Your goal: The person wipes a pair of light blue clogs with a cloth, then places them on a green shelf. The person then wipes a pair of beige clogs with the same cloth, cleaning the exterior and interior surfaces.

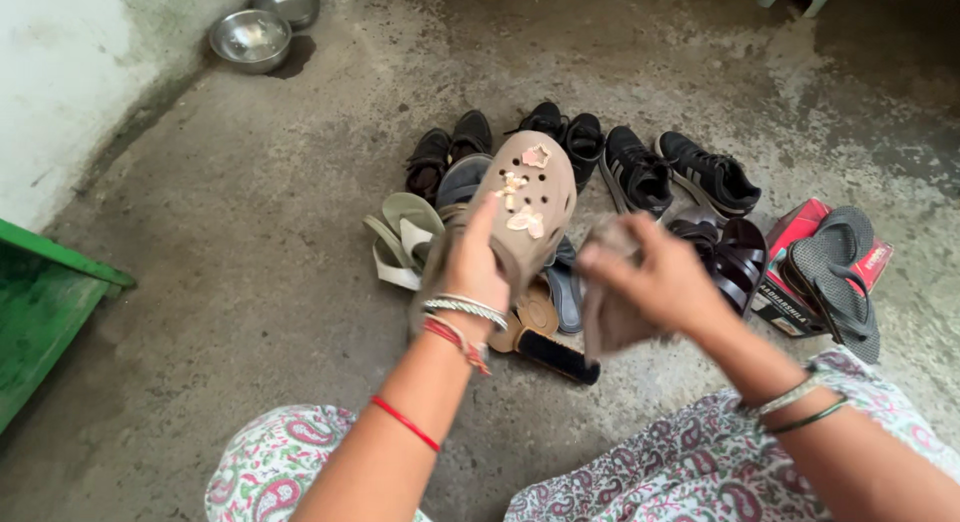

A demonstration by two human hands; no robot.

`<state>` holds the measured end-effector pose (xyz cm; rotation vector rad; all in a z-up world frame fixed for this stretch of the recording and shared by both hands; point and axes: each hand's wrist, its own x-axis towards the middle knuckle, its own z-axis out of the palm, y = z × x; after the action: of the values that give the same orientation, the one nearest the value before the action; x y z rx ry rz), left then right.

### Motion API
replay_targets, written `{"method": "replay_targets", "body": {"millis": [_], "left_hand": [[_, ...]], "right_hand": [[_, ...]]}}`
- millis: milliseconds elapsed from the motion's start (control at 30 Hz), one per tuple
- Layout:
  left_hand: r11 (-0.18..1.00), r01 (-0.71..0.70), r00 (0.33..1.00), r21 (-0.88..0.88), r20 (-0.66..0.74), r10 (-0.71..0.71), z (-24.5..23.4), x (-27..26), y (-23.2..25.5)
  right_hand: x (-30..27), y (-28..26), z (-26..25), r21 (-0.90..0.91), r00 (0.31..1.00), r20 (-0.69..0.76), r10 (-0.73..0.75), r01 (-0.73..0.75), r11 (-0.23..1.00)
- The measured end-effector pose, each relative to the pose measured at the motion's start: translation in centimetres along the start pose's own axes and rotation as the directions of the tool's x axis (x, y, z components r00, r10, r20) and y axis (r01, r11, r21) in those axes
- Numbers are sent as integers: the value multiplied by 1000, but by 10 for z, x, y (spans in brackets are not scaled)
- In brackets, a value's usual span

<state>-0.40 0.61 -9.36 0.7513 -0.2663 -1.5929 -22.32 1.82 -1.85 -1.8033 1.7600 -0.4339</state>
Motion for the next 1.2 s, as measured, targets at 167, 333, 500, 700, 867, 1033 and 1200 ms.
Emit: {"method": "replay_targets", "body": {"millis": [167,333,500,700,867,1033,1200], "left_hand": [[926,-120,988,359,135,75,10,-3,-80],[949,83,935,305,306,-180,15,-14,-91],[772,-229,875,593,473,-104,28,-30,-82],[515,-205,974,832,125,187,9,-50,-90],[306,44,916,951,-161,368,-111,14,-110],[282,567,762,774,-623,177,-230,44,-147],[396,543,740,741,-645,191,-273,53,-202]], "right_hand": [[-1,27,32,8,949,49,-310,310,951],[3,45,37,-134,991,131,-34,52,990],[20,63,48,-85,991,-17,-131,129,988],[29,67,46,-260,993,-104,51,-77,963],[32,72,34,-134,983,-133,122,-140,981],[30,70,42,-176,979,-70,189,-199,964],[31,73,53,-226,988,-44,150,-156,962]]}}
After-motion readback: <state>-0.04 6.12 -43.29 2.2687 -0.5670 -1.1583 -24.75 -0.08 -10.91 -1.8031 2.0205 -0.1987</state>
